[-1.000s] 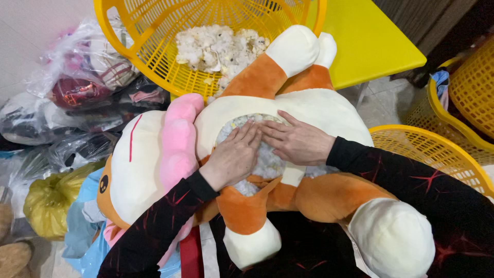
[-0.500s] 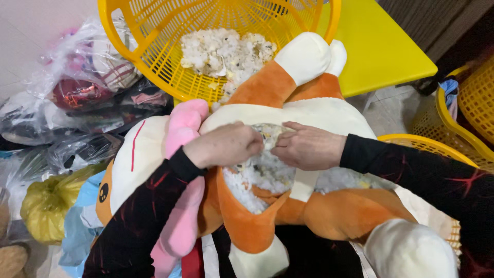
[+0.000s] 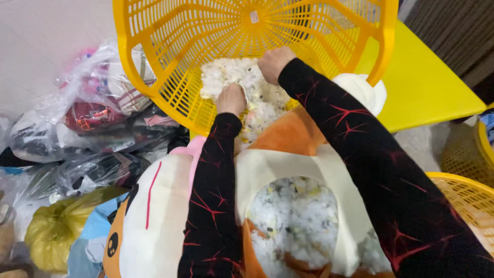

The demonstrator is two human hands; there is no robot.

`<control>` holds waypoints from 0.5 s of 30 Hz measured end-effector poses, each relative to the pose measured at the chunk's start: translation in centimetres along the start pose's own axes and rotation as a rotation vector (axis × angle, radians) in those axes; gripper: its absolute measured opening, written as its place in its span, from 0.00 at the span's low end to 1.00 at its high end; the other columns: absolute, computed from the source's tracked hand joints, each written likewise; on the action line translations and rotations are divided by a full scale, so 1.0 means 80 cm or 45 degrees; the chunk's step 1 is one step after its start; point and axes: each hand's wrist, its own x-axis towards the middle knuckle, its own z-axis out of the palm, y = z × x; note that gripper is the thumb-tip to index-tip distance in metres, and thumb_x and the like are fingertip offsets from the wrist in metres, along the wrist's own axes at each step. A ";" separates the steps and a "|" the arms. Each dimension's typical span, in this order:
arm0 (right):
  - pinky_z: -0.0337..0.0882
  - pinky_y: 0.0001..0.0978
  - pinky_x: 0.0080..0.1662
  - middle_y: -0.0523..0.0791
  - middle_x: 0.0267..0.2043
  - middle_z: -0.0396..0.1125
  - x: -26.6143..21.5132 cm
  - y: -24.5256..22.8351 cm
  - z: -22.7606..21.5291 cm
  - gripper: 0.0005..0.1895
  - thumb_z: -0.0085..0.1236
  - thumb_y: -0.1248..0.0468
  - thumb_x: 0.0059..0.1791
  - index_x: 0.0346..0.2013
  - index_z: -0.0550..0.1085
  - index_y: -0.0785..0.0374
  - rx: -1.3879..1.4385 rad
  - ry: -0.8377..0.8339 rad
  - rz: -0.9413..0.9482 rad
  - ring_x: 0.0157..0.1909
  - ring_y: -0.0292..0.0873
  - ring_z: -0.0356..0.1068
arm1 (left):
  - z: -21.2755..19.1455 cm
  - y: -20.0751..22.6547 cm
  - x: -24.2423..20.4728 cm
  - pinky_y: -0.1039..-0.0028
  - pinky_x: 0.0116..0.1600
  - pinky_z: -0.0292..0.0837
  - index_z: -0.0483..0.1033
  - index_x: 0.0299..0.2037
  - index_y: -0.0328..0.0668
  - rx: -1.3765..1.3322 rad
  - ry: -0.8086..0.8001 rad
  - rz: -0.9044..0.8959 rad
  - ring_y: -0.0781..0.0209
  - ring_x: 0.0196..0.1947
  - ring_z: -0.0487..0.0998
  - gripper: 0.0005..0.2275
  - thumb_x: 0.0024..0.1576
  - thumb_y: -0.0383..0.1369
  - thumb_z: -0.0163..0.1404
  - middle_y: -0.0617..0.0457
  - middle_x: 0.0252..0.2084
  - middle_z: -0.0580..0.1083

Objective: The person repeatedly takes handfuls of white stuffing from a yellow basket and pushes them into the open cavity of a large plush toy. The hands compress and distribute the stuffing inside the toy's body throughout the clip.

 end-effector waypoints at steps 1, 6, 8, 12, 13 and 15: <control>0.73 0.57 0.46 0.53 0.37 0.76 0.001 0.001 0.033 0.10 0.52 0.62 0.48 0.34 0.81 0.61 0.042 0.011 0.068 0.40 0.56 0.78 | 0.015 -0.011 -0.006 0.49 0.52 0.74 0.82 0.38 0.38 -0.029 0.061 -0.064 0.33 0.46 0.79 0.10 0.57 0.33 0.47 0.33 0.44 0.78; 0.65 0.62 0.54 0.59 0.57 0.67 -0.046 0.022 0.158 0.41 0.53 0.34 0.47 0.55 0.71 0.69 0.343 -0.169 0.623 0.60 0.60 0.67 | 0.049 -0.075 0.001 0.49 0.49 0.75 0.82 0.38 0.39 0.018 0.120 -0.162 0.34 0.44 0.80 0.11 0.59 0.34 0.47 0.33 0.43 0.78; 0.59 0.66 0.59 0.60 0.63 0.62 -0.057 0.026 0.176 0.42 0.44 0.32 0.52 0.60 0.67 0.67 0.434 -0.400 0.667 0.65 0.61 0.61 | 0.060 -0.096 0.002 0.50 0.51 0.76 0.82 0.39 0.39 0.098 0.033 -0.170 0.37 0.45 0.81 0.11 0.60 0.35 0.47 0.36 0.42 0.79; 0.60 0.66 0.62 0.57 0.66 0.63 -0.054 0.013 0.159 0.43 0.37 0.32 0.53 0.65 0.63 0.66 0.544 -0.732 0.441 0.63 0.66 0.64 | 0.083 -0.101 -0.008 0.50 0.48 0.76 0.82 0.39 0.39 0.136 -0.012 -0.113 0.36 0.45 0.80 0.09 0.57 0.31 0.47 0.36 0.45 0.78; 0.60 0.66 0.63 0.56 0.65 0.64 -0.055 0.004 0.147 0.41 0.36 0.32 0.53 0.62 0.67 0.64 0.552 -0.723 0.451 0.64 0.63 0.64 | 0.082 -0.096 -0.012 0.50 0.47 0.76 0.82 0.39 0.39 0.155 -0.024 -0.056 0.36 0.45 0.80 0.09 0.56 0.30 0.48 0.35 0.47 0.77; 0.60 0.64 0.63 0.53 0.63 0.67 -0.056 -0.015 0.119 0.39 0.34 0.33 0.53 0.56 0.75 0.61 0.567 -0.697 0.468 0.65 0.58 0.65 | 0.068 -0.081 -0.014 0.52 0.49 0.76 0.82 0.42 0.41 0.224 -0.162 -0.070 0.39 0.48 0.80 0.10 0.55 0.31 0.49 0.37 0.49 0.77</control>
